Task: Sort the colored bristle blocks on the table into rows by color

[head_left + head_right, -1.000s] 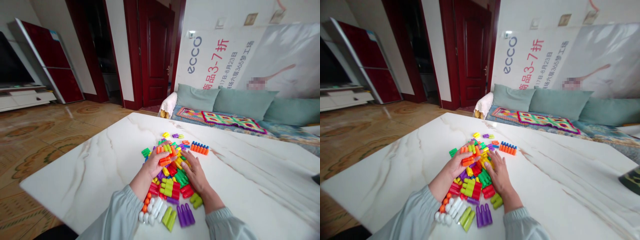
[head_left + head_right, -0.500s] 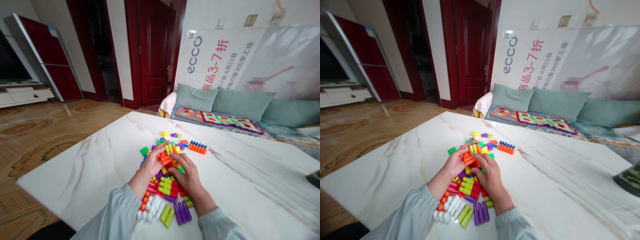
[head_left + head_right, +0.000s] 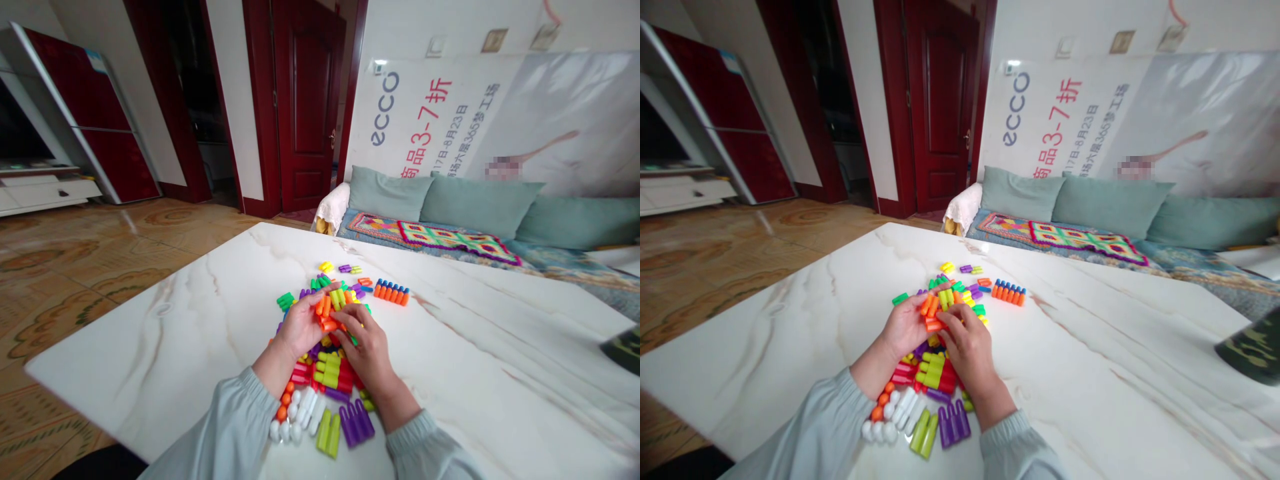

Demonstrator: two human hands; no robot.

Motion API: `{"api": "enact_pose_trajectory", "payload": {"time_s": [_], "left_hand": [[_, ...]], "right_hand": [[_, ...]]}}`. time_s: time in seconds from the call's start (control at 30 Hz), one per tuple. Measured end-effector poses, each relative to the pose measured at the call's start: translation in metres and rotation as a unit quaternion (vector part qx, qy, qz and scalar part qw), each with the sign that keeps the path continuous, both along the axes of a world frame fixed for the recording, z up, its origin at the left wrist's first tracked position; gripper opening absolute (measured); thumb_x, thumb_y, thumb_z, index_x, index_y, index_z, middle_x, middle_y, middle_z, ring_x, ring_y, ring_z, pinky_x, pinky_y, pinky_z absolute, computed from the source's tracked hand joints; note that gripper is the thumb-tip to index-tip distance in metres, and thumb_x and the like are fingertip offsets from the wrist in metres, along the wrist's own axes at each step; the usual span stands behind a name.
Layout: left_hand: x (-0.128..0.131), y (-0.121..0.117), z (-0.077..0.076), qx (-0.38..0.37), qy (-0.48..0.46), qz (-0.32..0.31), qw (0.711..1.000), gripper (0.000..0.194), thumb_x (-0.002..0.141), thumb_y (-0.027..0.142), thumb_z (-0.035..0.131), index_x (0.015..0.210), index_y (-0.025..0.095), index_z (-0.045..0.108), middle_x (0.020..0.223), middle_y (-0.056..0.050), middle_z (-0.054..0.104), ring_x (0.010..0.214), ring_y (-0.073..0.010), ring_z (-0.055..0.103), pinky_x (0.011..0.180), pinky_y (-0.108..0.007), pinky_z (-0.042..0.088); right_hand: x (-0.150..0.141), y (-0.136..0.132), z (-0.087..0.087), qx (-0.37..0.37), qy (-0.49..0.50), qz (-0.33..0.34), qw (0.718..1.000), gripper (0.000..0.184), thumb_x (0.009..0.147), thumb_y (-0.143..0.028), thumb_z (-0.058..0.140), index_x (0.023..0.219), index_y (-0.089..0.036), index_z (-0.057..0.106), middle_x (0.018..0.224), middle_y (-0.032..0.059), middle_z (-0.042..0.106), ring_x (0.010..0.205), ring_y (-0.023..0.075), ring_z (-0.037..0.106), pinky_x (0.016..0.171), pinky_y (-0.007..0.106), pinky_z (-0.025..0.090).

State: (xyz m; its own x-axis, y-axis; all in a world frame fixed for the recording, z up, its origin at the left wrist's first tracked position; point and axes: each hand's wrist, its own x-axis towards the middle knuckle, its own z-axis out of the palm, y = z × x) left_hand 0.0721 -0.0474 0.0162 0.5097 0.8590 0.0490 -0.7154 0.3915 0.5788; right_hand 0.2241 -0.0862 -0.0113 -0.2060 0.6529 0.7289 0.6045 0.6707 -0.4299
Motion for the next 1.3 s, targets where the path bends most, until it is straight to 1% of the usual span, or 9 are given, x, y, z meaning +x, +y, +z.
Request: {"api": "enact_pose_trajectory", "payload": {"time_s": [0.23,0.47,0.63,0.73,0.83,0.9,1.07,1.17,1.3], "left_hand": [[-0.003,0.003,-0.004,0.007,0.015,0.019,1.000,0.046,0.078,0.021,0.063,0.123,0.013,0.059,0.104,-0.012,0.070,0.096,-0.0228,0.067,0.083,-0.032,0.054],[0.002,0.004,-0.013,0.065,0.089,0.096,0.989,0.056,0.068,0.010,0.077,0.121,0.020,0.060,0.105,-0.006,0.070,0.099,-0.0200,0.068,0.089,-0.029,0.051],[0.005,0.003,-0.012,0.073,0.120,0.155,0.978,0.053,0.064,0.010,0.082,0.112,0.020,0.063,0.097,-0.003,0.071,0.090,-0.0169,0.069,0.084,-0.026,0.052],[0.004,0.004,-0.012,0.066,0.120,0.168,0.976,0.050,0.064,0.012,0.083,0.109,0.020,0.064,0.098,-0.004,0.070,0.092,-0.0177,0.068,0.077,-0.024,0.053],[0.003,0.006,-0.012,0.059,0.111,0.167,0.978,0.050,0.064,0.015,0.083,0.109,0.020,0.063,0.102,-0.006,0.070,0.093,-0.0193,0.069,0.070,-0.023,0.053],[0.003,0.006,-0.011,0.059,0.110,0.168,0.978,0.049,0.065,0.016,0.083,0.110,0.018,0.062,0.103,-0.007,0.069,0.092,-0.0202,0.069,0.068,-0.024,0.053],[0.003,0.005,-0.008,0.056,0.111,0.169,0.978,0.047,0.066,0.016,0.081,0.109,0.017,0.061,0.103,-0.008,0.070,0.095,-0.0220,0.069,0.069,-0.024,0.052],[0.003,0.005,-0.008,0.052,0.110,0.168,0.978,0.046,0.066,0.015,0.080,0.108,0.018,0.061,0.102,-0.007,0.070,0.097,-0.0221,0.069,0.071,-0.024,0.052],[0.002,0.007,-0.010,0.060,0.104,0.174,0.977,0.045,0.069,0.015,0.079,0.110,0.018,0.060,0.103,-0.008,0.070,0.099,-0.0214,0.068,0.072,-0.023,0.053]], "right_hand": [[-0.001,-0.007,0.007,0.002,0.097,0.026,0.995,0.015,0.093,-0.024,0.053,0.105,-0.022,0.063,0.104,0.0091,0.063,0.099,0.0207,0.062,0.084,0.037,0.054],[-0.001,-0.005,-0.001,-0.061,0.217,-0.004,0.974,0.010,0.088,-0.028,0.059,0.095,-0.021,0.060,0.107,0.0084,0.068,0.093,0.0189,0.066,0.078,0.031,0.056],[0.002,0.005,-0.006,-0.074,0.316,-0.049,0.945,0.017,0.089,-0.037,0.056,0.093,-0.020,0.054,0.104,0.0086,0.065,0.091,0.0181,0.065,0.078,0.032,0.056],[0.016,0.013,-0.007,-0.058,0.349,-0.120,0.928,0.022,0.090,-0.039,0.054,0.100,-0.020,0.054,0.093,0.0057,0.064,0.082,0.0168,0.064,0.071,0.030,0.053],[0.041,0.019,-0.007,-0.029,0.297,-0.234,0.925,0.027,0.090,-0.041,0.053,0.103,-0.018,0.058,0.091,0.0055,0.064,0.072,0.0153,0.060,0.065,0.027,0.048],[0.060,0.023,-0.008,-0.019,0.199,-0.292,0.935,0.029,0.090,-0.040,0.049,0.105,-0.018,0.063,0.094,0.0071,0.064,0.074,0.0163,0.058,0.066,0.028,0.046],[0.090,0.031,-0.024,-0.143,-0.016,-0.323,0.935,0.034,0.086,-0.031,0.045,0.106,-0.020,0.070,0.095,0.0090,0.067,0.087,0.0233,0.060,0.069,0.032,0.043],[0.096,0.034,-0.034,-0.192,0.026,-0.348,0.917,0.043,0.078,-0.029,0.051,0.117,-0.017,0.064,0.091,0.0077,0.068,0.076,0.0208,0.061,0.065,0.030,0.043],[0.098,0.037,-0.036,-0.211,0.095,-0.356,0.905,0.033,0.071,-0.033,0.055,0.097,-0.017,0.066,0.077,0.0058,0.068,0.070,0.0212,0.062,0.064,0.030,0.044]]}}
